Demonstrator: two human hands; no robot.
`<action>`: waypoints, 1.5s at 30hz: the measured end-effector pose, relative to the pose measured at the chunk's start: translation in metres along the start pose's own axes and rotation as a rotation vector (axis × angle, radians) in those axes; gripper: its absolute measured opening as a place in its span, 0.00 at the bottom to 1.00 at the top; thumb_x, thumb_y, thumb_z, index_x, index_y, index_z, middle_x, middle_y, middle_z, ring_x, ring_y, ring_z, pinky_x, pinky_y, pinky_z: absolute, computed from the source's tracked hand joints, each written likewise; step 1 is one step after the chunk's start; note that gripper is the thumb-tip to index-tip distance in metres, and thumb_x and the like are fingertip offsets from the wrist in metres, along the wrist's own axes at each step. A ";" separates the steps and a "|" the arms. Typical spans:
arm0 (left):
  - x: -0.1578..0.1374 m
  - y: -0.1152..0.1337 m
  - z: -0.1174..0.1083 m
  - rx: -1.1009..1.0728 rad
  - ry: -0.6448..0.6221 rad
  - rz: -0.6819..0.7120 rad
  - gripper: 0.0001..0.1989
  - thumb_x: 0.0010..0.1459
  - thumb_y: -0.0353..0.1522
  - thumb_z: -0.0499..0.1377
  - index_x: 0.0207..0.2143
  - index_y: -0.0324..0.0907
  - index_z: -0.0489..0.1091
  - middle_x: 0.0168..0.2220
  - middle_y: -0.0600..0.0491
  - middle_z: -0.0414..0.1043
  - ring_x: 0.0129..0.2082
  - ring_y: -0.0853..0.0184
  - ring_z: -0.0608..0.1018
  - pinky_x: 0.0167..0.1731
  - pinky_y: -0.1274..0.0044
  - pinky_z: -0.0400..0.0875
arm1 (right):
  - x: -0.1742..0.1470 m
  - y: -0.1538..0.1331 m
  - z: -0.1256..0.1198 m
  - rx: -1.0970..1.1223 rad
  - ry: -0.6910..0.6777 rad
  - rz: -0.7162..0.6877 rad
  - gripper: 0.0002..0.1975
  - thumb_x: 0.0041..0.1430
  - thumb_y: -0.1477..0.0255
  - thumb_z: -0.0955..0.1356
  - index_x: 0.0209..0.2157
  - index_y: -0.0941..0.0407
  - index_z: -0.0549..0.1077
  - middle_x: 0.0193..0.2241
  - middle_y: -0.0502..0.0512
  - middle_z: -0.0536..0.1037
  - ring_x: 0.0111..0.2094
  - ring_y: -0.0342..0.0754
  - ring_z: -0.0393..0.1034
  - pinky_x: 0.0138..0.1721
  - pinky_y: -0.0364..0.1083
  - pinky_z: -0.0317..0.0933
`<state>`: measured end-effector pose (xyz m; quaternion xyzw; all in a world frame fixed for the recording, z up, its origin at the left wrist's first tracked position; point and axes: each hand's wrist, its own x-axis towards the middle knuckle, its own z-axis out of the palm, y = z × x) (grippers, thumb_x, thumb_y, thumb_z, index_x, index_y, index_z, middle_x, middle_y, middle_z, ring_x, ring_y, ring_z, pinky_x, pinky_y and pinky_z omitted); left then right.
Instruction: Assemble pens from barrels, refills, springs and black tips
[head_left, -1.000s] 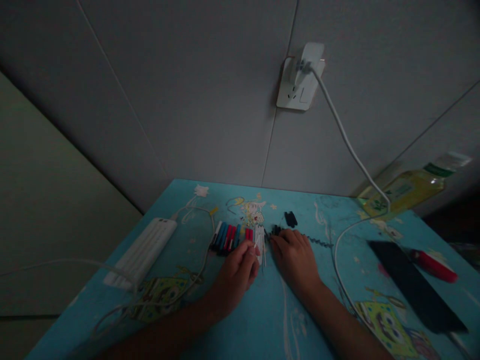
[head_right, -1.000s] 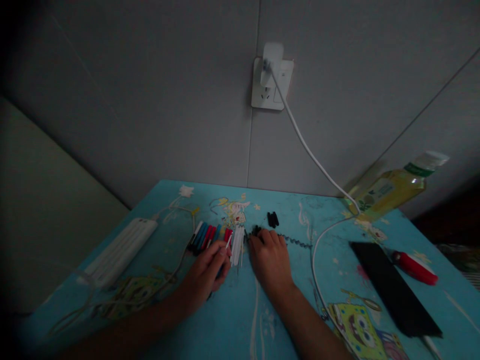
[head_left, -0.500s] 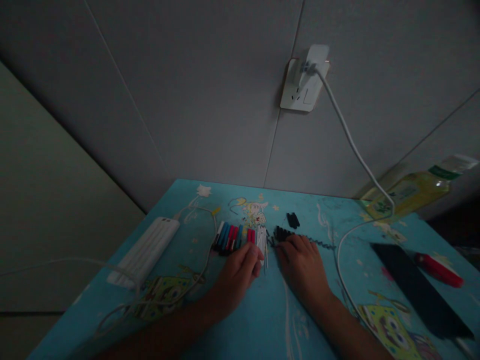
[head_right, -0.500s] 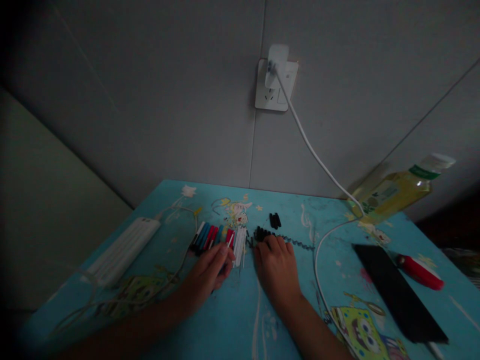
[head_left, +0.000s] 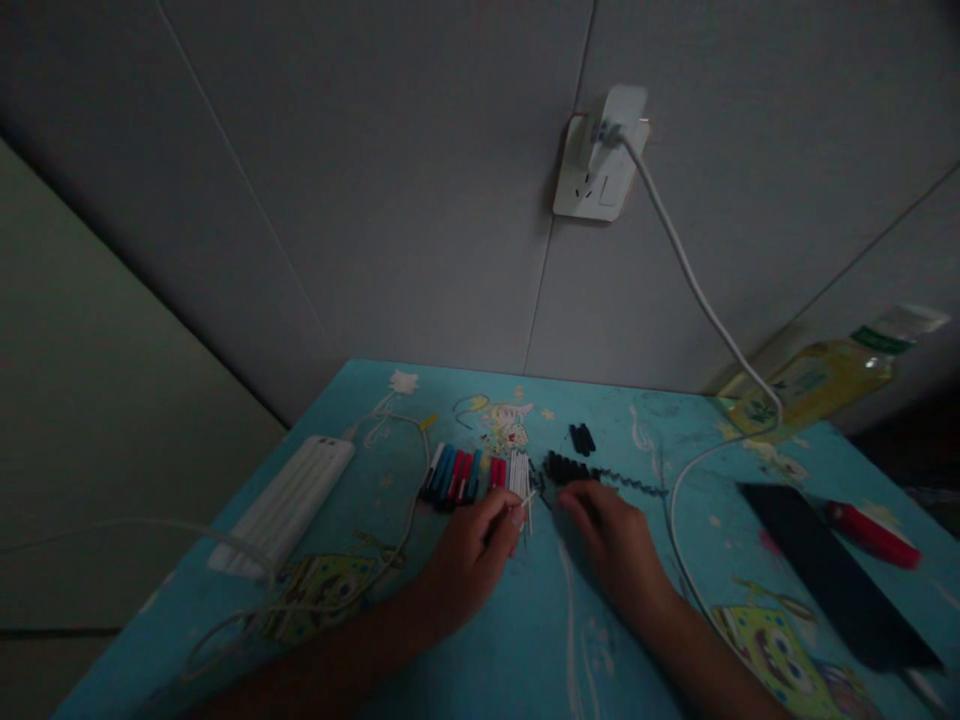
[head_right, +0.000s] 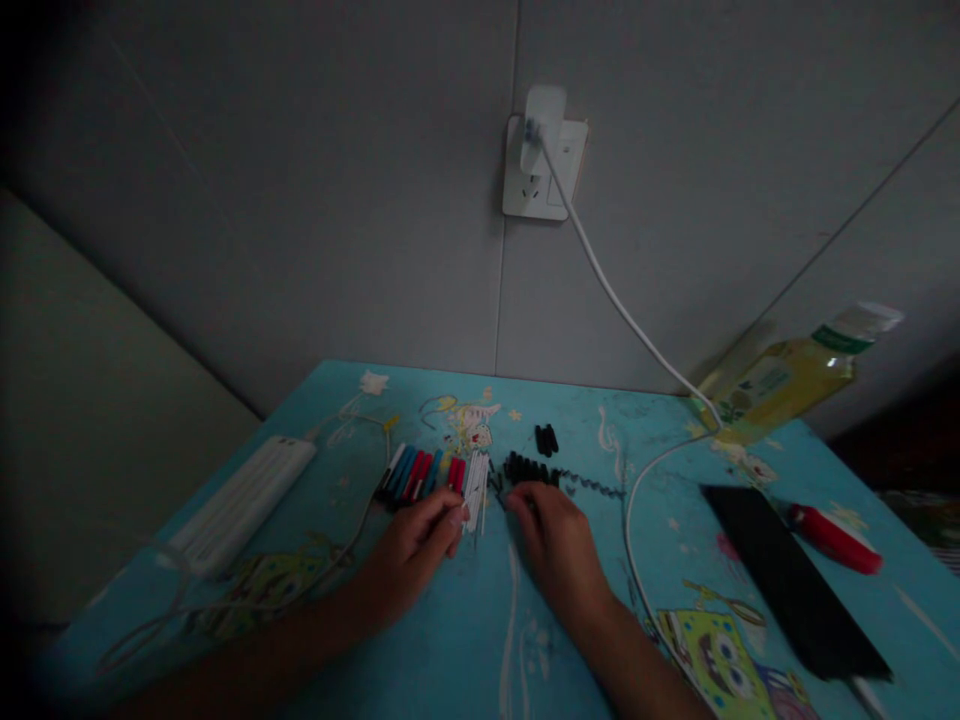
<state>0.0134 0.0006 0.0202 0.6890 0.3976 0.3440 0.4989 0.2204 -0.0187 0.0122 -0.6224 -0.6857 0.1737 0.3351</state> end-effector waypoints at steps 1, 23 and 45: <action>0.000 0.000 0.000 0.044 0.009 0.025 0.14 0.69 0.38 0.49 0.33 0.42 0.65 0.22 0.60 0.60 0.23 0.71 0.65 0.26 0.79 0.56 | -0.002 -0.002 -0.002 0.102 -0.009 0.021 0.09 0.68 0.67 0.64 0.39 0.55 0.74 0.34 0.54 0.79 0.35 0.49 0.73 0.38 0.46 0.64; -0.002 -0.014 -0.004 0.704 -0.012 0.291 0.12 0.71 0.33 0.46 0.44 0.42 0.69 0.35 0.50 0.74 0.33 0.66 0.78 0.35 0.76 0.70 | -0.008 -0.016 -0.009 0.400 0.002 -0.101 0.08 0.66 0.72 0.66 0.45 0.49 0.74 0.38 0.52 0.75 0.40 0.47 0.70 0.42 0.46 0.65; 0.005 -0.034 -0.011 0.849 -0.076 0.383 0.26 0.66 0.24 0.49 0.64 0.49 0.55 0.44 0.50 0.76 0.38 0.65 0.80 0.40 0.73 0.76 | -0.007 -0.013 -0.014 0.214 0.094 -0.049 0.15 0.66 0.67 0.65 0.53 0.53 0.69 0.33 0.51 0.77 0.34 0.47 0.70 0.37 0.46 0.65</action>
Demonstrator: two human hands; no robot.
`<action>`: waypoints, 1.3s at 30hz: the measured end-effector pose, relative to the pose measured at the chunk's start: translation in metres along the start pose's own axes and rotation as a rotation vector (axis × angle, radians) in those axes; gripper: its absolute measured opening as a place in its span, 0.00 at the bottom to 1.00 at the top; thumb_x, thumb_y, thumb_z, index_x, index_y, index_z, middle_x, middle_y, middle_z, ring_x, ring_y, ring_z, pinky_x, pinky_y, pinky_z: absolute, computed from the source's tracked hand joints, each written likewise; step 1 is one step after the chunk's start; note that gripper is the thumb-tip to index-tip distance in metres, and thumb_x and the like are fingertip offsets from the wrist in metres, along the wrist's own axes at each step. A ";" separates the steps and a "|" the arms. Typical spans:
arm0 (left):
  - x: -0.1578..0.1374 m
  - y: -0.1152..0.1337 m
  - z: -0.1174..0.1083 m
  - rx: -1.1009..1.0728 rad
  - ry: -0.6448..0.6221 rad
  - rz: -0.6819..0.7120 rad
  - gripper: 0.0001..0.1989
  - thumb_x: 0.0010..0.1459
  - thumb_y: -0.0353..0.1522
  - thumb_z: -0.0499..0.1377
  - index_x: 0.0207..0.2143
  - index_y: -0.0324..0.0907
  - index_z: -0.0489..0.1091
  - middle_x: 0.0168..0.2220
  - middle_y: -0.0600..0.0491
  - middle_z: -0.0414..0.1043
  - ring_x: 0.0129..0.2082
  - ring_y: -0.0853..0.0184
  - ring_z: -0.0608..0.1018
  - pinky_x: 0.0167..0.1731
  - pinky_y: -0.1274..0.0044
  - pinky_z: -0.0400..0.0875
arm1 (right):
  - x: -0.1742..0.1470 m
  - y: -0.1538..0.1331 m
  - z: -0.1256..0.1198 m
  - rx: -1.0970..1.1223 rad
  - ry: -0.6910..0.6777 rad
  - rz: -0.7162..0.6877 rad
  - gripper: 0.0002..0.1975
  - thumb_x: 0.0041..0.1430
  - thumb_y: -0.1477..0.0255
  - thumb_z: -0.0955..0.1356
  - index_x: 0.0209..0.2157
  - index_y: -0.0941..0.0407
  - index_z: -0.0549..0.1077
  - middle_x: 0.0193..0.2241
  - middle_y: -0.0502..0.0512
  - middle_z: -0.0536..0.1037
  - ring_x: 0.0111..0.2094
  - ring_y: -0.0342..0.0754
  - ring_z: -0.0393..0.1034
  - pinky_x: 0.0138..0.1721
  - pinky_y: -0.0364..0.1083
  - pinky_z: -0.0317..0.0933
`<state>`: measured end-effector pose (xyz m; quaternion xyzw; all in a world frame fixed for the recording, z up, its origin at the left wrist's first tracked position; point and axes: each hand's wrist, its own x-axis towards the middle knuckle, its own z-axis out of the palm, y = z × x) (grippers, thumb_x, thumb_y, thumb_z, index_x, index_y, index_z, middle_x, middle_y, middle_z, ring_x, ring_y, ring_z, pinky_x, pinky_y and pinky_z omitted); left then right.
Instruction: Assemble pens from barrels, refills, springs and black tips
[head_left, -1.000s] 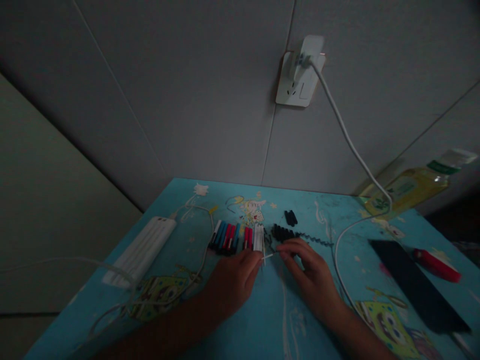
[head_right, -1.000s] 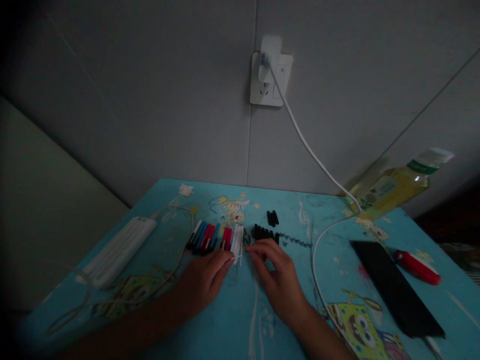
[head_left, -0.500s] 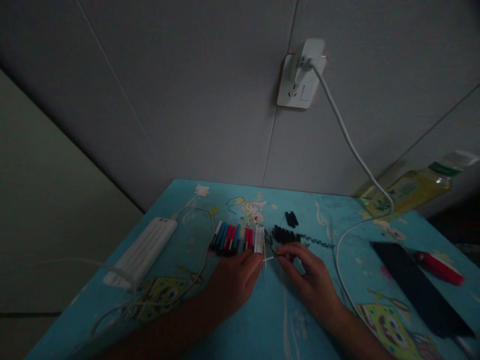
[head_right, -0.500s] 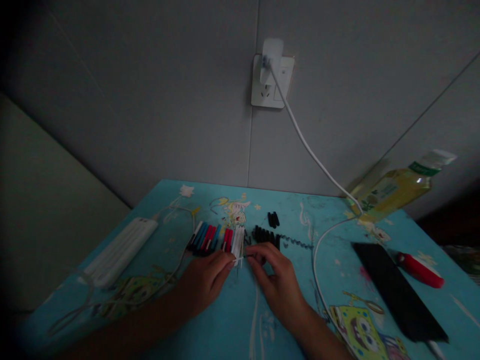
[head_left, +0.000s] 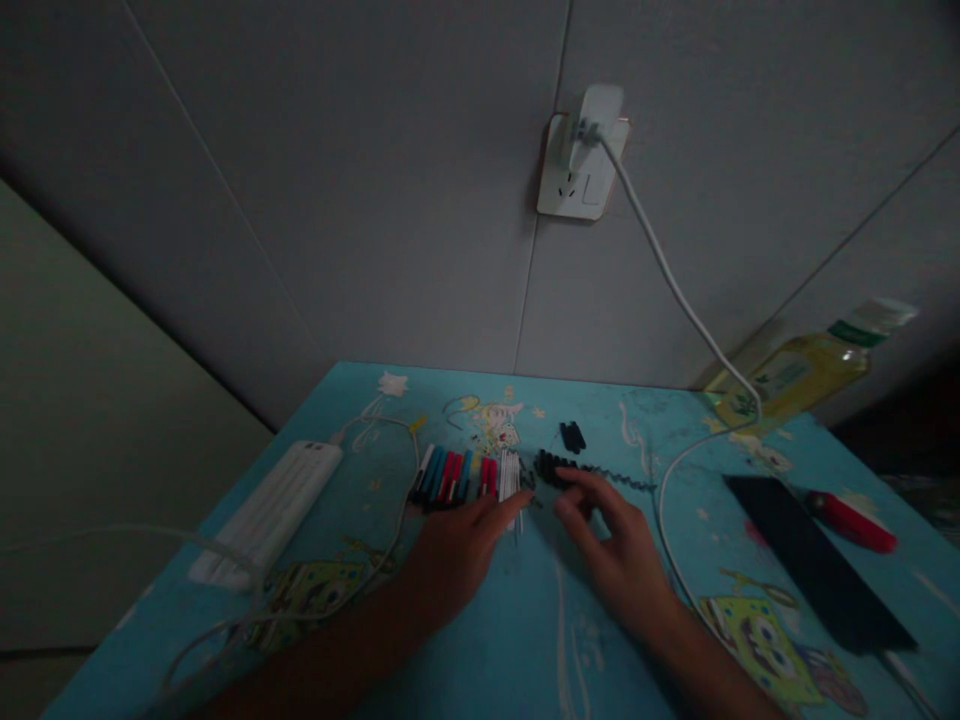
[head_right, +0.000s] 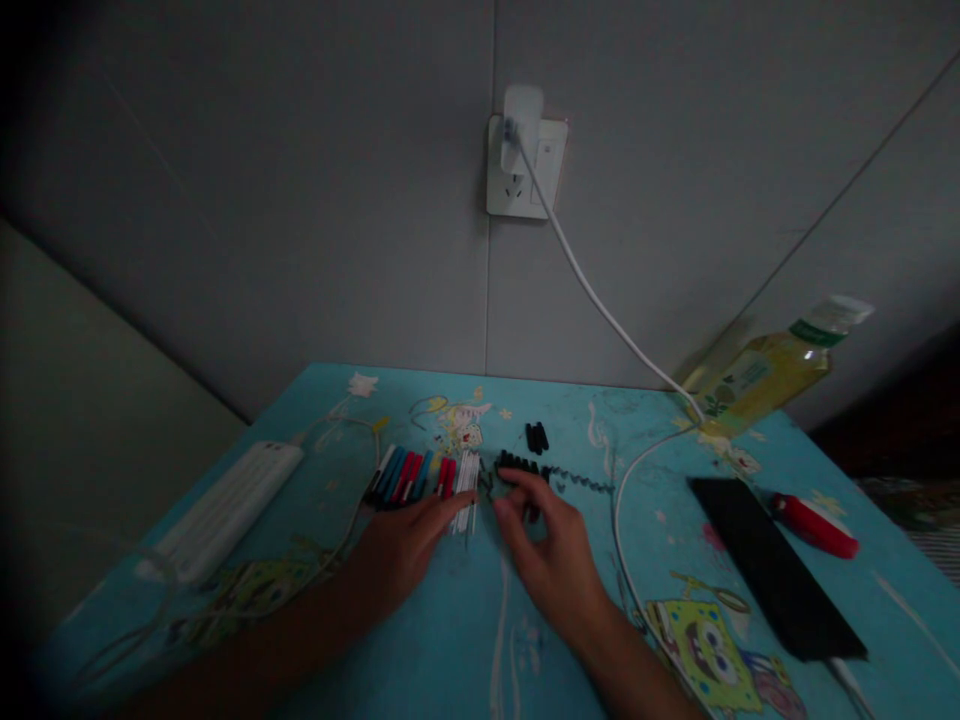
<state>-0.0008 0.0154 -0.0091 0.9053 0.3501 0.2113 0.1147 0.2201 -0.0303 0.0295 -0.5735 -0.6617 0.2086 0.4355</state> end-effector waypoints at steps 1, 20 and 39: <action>0.000 -0.001 0.000 -0.024 0.003 -0.030 0.26 0.65 0.23 0.49 0.63 0.49 0.56 0.46 0.50 0.75 0.40 0.64 0.80 0.42 0.73 0.75 | 0.003 0.003 -0.006 -0.096 0.059 -0.004 0.13 0.66 0.67 0.65 0.50 0.53 0.72 0.34 0.53 0.77 0.35 0.48 0.70 0.38 0.47 0.65; 0.003 0.007 -0.007 -0.036 -0.006 -0.092 0.18 0.67 0.26 0.46 0.56 0.45 0.64 0.41 0.50 0.75 0.36 0.65 0.79 0.37 0.75 0.74 | 0.002 0.033 -0.021 -1.059 -0.056 -0.007 0.09 0.61 0.63 0.68 0.34 0.54 0.76 0.35 0.61 0.73 0.38 0.58 0.67 0.34 0.51 0.55; 0.005 0.010 -0.013 -0.186 0.040 -0.129 0.13 0.70 0.35 0.49 0.44 0.44 0.73 0.35 0.52 0.75 0.35 0.67 0.78 0.38 0.78 0.70 | 0.010 0.018 -0.022 -0.301 0.030 -0.182 0.09 0.66 0.69 0.65 0.45 0.53 0.74 0.44 0.58 0.77 0.46 0.54 0.72 0.48 0.55 0.66</action>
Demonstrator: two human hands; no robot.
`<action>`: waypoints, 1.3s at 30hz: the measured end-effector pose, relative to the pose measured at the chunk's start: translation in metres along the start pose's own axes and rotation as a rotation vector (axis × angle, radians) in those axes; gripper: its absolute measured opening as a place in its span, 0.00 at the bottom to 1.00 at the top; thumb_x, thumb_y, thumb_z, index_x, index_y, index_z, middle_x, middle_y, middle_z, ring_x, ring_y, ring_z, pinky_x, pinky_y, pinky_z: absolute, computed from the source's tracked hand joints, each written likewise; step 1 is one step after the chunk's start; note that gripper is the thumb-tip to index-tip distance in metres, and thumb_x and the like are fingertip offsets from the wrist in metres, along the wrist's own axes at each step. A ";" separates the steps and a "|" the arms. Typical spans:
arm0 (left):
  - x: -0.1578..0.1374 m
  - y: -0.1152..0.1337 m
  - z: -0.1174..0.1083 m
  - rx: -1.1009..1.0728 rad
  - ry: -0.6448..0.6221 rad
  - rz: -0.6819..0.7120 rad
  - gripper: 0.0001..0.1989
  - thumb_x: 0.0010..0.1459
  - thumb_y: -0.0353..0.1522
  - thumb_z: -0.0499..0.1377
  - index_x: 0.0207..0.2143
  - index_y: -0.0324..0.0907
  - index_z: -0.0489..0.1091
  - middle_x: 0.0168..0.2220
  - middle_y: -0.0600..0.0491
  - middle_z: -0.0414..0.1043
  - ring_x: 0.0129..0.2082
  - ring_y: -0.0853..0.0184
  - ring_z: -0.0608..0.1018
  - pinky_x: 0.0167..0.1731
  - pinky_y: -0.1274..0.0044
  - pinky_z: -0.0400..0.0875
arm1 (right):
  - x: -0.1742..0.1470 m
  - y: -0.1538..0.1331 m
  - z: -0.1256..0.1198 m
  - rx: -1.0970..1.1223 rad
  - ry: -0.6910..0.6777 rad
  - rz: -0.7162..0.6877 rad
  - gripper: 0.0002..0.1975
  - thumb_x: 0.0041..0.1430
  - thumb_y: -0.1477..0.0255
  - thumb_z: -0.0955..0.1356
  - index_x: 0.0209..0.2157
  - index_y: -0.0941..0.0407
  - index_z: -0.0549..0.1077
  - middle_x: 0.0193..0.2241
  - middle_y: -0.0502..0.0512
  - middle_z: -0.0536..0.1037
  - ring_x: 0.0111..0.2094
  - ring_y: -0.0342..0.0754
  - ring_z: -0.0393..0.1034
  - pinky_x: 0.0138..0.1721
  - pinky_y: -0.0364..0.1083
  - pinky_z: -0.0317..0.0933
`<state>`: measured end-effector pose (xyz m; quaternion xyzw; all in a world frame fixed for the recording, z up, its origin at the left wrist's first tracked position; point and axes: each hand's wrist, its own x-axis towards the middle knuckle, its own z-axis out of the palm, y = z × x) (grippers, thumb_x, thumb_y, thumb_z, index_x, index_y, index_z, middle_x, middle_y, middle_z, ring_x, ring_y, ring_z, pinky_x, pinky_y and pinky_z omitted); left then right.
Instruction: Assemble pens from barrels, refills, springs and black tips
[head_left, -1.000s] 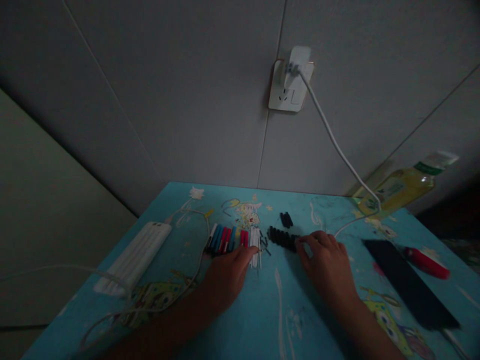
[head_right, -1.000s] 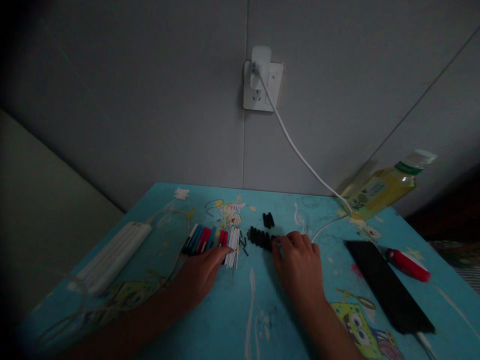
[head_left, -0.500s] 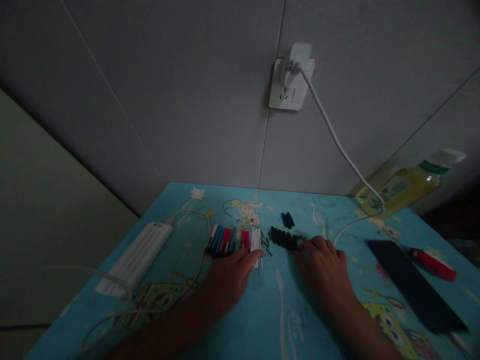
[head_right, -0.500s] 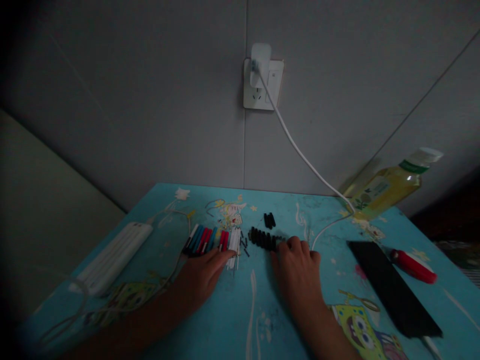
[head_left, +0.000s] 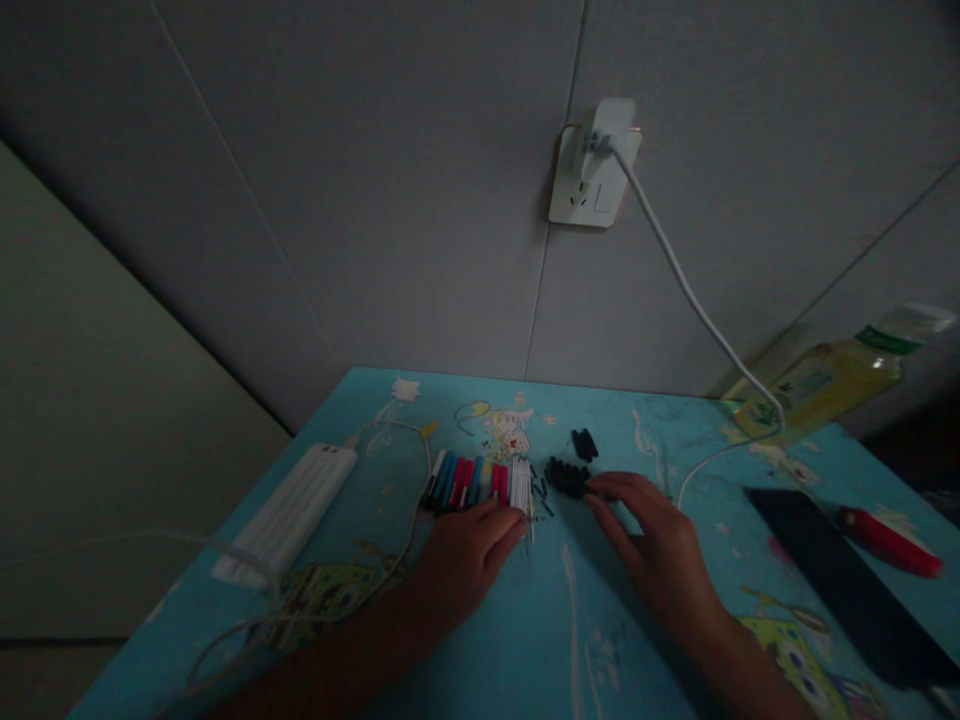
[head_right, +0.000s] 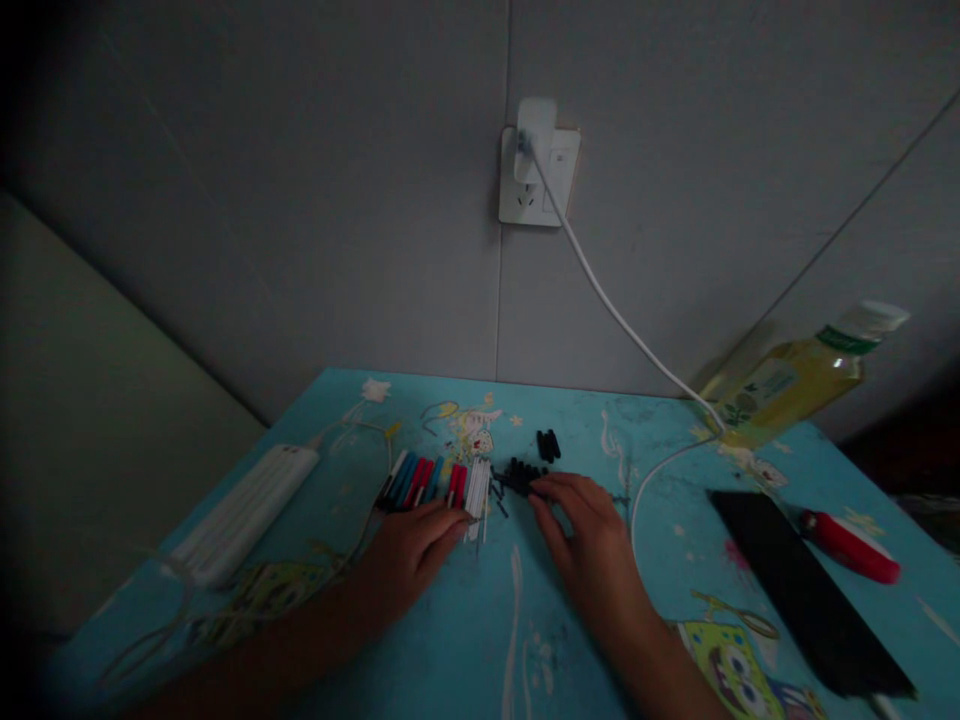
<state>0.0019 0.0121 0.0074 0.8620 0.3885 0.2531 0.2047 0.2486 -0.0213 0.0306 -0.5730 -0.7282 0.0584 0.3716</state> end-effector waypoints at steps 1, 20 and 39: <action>0.000 -0.001 0.000 -0.001 0.017 -0.005 0.14 0.70 0.35 0.49 0.42 0.43 0.74 0.34 0.52 0.75 0.34 0.68 0.78 0.37 0.78 0.70 | 0.000 -0.001 0.000 0.031 -0.014 -0.004 0.09 0.66 0.69 0.65 0.46 0.53 0.74 0.45 0.58 0.77 0.46 0.53 0.72 0.49 0.55 0.66; 0.002 -0.004 0.000 0.053 0.018 -0.020 0.13 0.70 0.34 0.49 0.44 0.41 0.73 0.38 0.50 0.77 0.37 0.65 0.80 0.39 0.76 0.72 | -0.004 -0.001 0.004 -0.024 -0.012 -0.117 0.10 0.65 0.71 0.67 0.47 0.51 0.74 0.45 0.57 0.77 0.46 0.54 0.72 0.48 0.56 0.68; -0.005 0.007 0.004 0.084 -0.069 0.004 0.17 0.67 0.35 0.53 0.56 0.42 0.63 0.45 0.47 0.75 0.42 0.60 0.79 0.43 0.68 0.75 | -0.007 -0.015 0.013 0.073 -0.198 -0.184 0.10 0.66 0.72 0.65 0.47 0.51 0.74 0.46 0.57 0.75 0.47 0.53 0.70 0.49 0.56 0.67</action>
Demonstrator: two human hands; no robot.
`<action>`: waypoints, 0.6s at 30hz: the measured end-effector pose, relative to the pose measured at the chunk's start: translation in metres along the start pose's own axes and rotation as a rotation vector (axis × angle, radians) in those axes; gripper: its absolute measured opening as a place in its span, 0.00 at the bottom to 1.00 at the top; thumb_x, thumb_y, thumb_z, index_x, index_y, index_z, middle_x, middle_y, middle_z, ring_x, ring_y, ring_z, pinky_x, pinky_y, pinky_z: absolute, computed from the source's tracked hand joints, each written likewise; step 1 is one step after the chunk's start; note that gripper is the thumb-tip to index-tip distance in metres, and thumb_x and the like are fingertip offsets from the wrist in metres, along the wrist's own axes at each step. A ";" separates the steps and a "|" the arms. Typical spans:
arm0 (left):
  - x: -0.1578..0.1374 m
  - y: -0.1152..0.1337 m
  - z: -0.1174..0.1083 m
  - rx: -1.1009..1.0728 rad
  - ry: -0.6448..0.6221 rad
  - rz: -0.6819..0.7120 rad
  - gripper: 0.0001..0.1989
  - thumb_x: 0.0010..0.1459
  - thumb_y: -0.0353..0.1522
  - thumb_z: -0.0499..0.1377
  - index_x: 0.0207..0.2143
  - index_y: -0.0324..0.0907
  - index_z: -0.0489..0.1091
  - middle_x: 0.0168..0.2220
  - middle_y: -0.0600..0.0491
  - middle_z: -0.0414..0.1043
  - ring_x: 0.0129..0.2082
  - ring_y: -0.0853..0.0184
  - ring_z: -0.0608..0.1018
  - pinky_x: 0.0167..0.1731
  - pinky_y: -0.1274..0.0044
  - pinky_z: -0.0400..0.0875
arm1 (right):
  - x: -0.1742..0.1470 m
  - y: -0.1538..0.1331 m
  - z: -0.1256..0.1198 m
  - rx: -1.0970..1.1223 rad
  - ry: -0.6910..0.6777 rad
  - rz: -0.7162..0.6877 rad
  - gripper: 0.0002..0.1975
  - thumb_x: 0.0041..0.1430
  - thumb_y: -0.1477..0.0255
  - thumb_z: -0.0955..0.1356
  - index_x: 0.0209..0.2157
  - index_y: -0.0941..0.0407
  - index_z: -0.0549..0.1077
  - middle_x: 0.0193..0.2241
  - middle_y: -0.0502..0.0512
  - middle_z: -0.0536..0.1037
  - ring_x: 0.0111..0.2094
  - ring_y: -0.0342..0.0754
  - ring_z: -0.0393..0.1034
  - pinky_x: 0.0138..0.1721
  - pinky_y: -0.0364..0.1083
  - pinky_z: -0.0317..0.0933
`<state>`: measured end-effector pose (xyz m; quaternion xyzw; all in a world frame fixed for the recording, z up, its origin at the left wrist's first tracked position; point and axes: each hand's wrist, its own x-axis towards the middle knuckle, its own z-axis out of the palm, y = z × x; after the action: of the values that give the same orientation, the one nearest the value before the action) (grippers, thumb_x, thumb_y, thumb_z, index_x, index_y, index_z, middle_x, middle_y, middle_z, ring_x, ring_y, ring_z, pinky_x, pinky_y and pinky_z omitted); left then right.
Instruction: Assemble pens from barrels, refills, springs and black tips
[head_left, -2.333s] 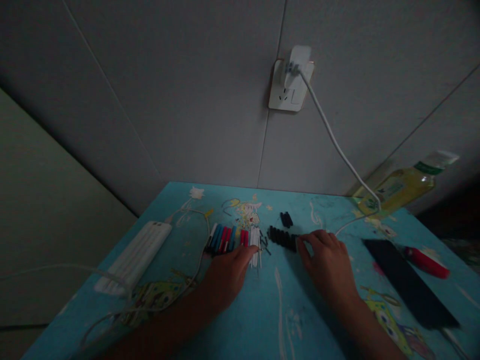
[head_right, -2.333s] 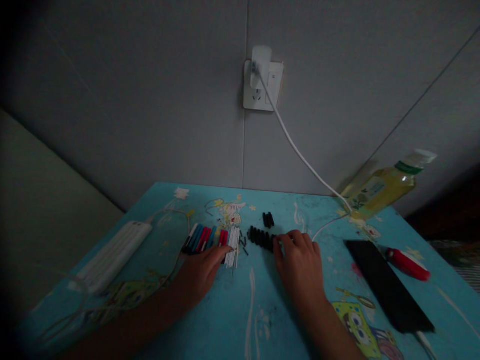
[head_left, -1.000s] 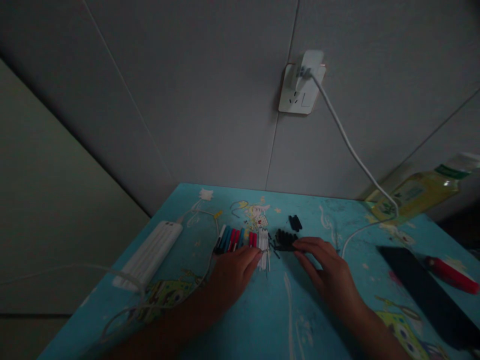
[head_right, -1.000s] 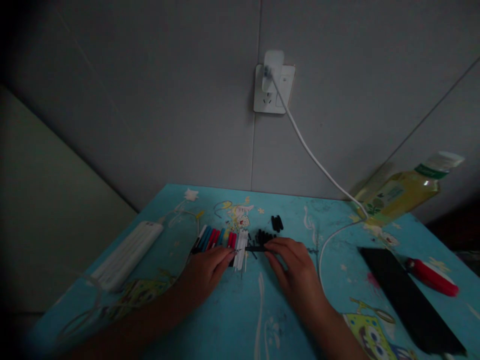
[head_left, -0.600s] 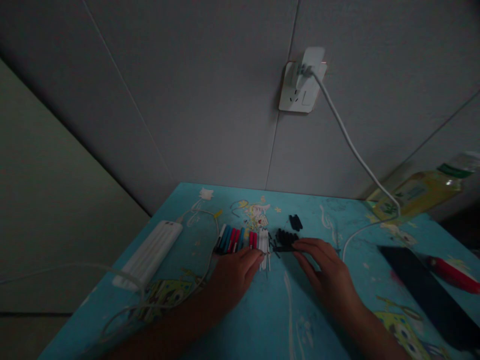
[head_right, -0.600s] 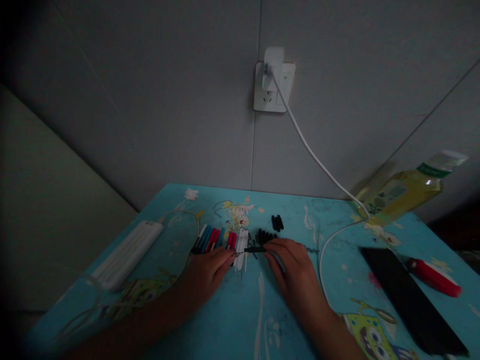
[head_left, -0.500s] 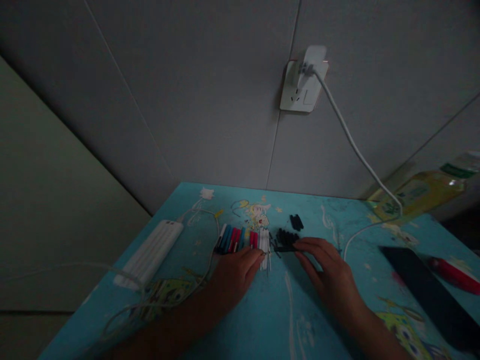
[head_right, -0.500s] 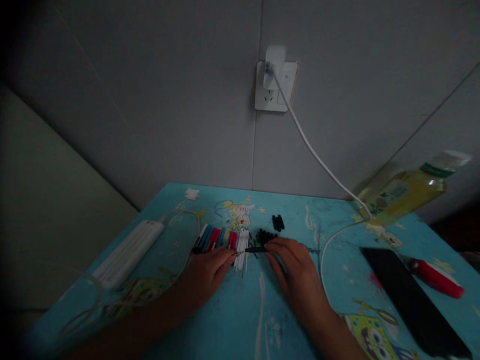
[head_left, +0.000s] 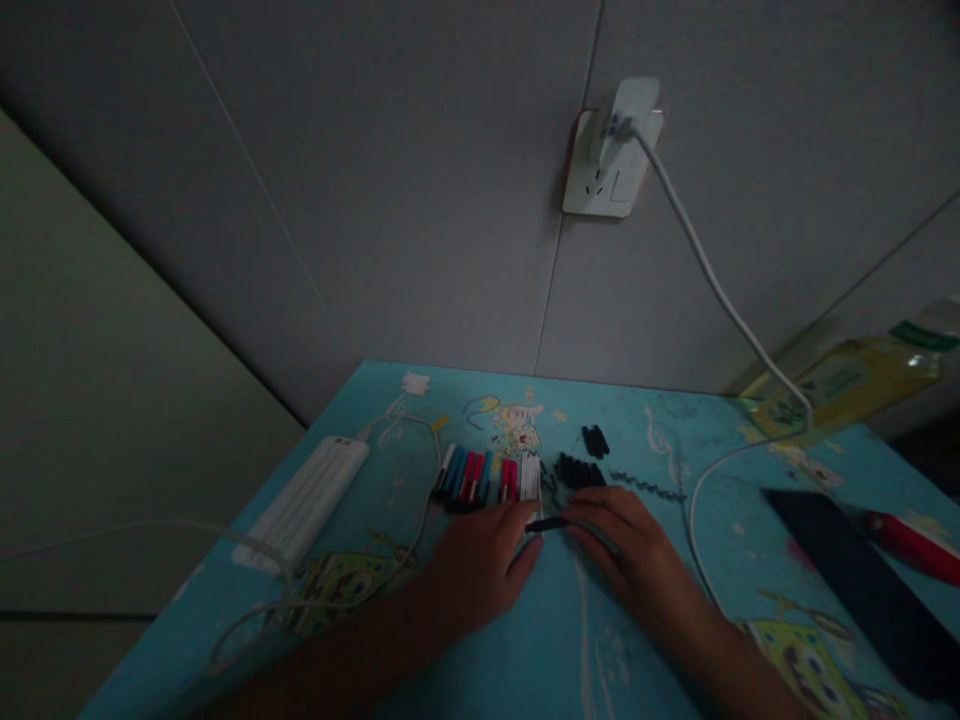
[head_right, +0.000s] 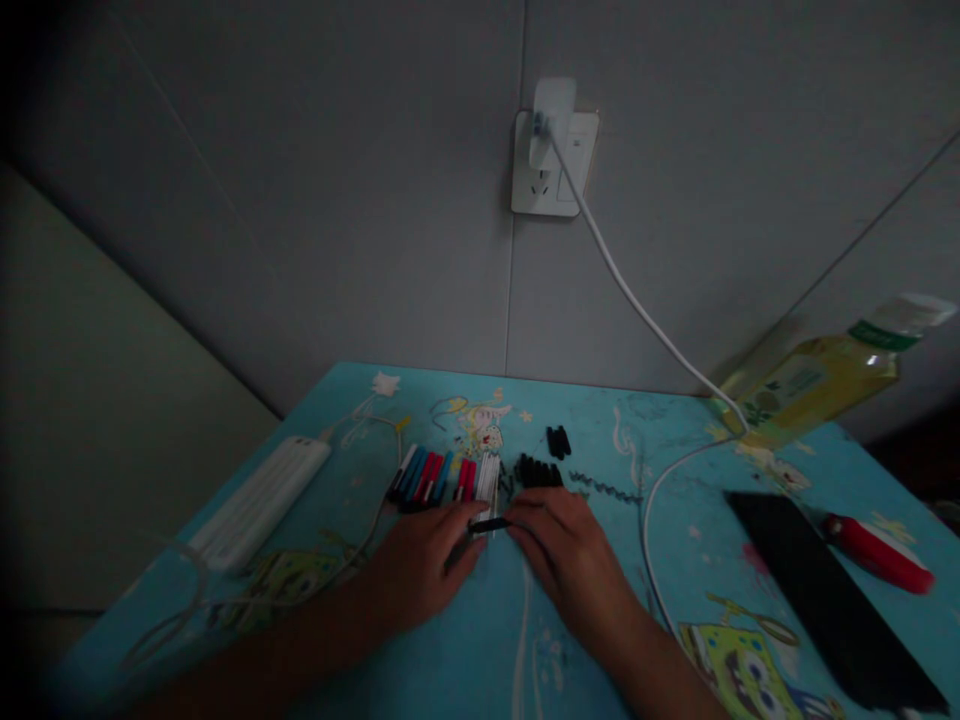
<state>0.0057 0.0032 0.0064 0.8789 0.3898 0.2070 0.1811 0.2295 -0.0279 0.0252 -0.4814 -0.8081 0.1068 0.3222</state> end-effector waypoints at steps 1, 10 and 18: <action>-0.001 0.001 0.000 -0.016 0.011 -0.004 0.18 0.66 0.34 0.54 0.57 0.42 0.63 0.46 0.46 0.75 0.43 0.59 0.78 0.44 0.67 0.74 | 0.000 -0.001 0.002 0.017 -0.012 0.000 0.10 0.67 0.73 0.65 0.47 0.51 0.74 0.45 0.57 0.75 0.47 0.53 0.71 0.49 0.55 0.68; 0.001 -0.007 0.004 -0.042 0.051 0.049 0.15 0.67 0.25 0.50 0.54 0.39 0.65 0.46 0.47 0.72 0.48 0.62 0.74 0.51 0.68 0.72 | -0.001 0.003 0.003 0.097 0.021 0.091 0.09 0.67 0.74 0.65 0.46 0.52 0.73 0.43 0.56 0.76 0.47 0.51 0.71 0.50 0.51 0.66; 0.001 -0.016 0.006 0.015 0.055 0.201 0.18 0.68 0.26 0.52 0.59 0.40 0.62 0.46 0.48 0.75 0.47 0.62 0.75 0.50 0.68 0.72 | 0.002 0.002 -0.001 0.130 -0.014 0.168 0.06 0.67 0.70 0.65 0.39 0.53 0.73 0.36 0.54 0.76 0.40 0.50 0.72 0.43 0.50 0.67</action>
<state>-0.0006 0.0132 -0.0058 0.9089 0.3061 0.2451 0.1419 0.2308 -0.0252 0.0255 -0.5250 -0.7583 0.1891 0.3372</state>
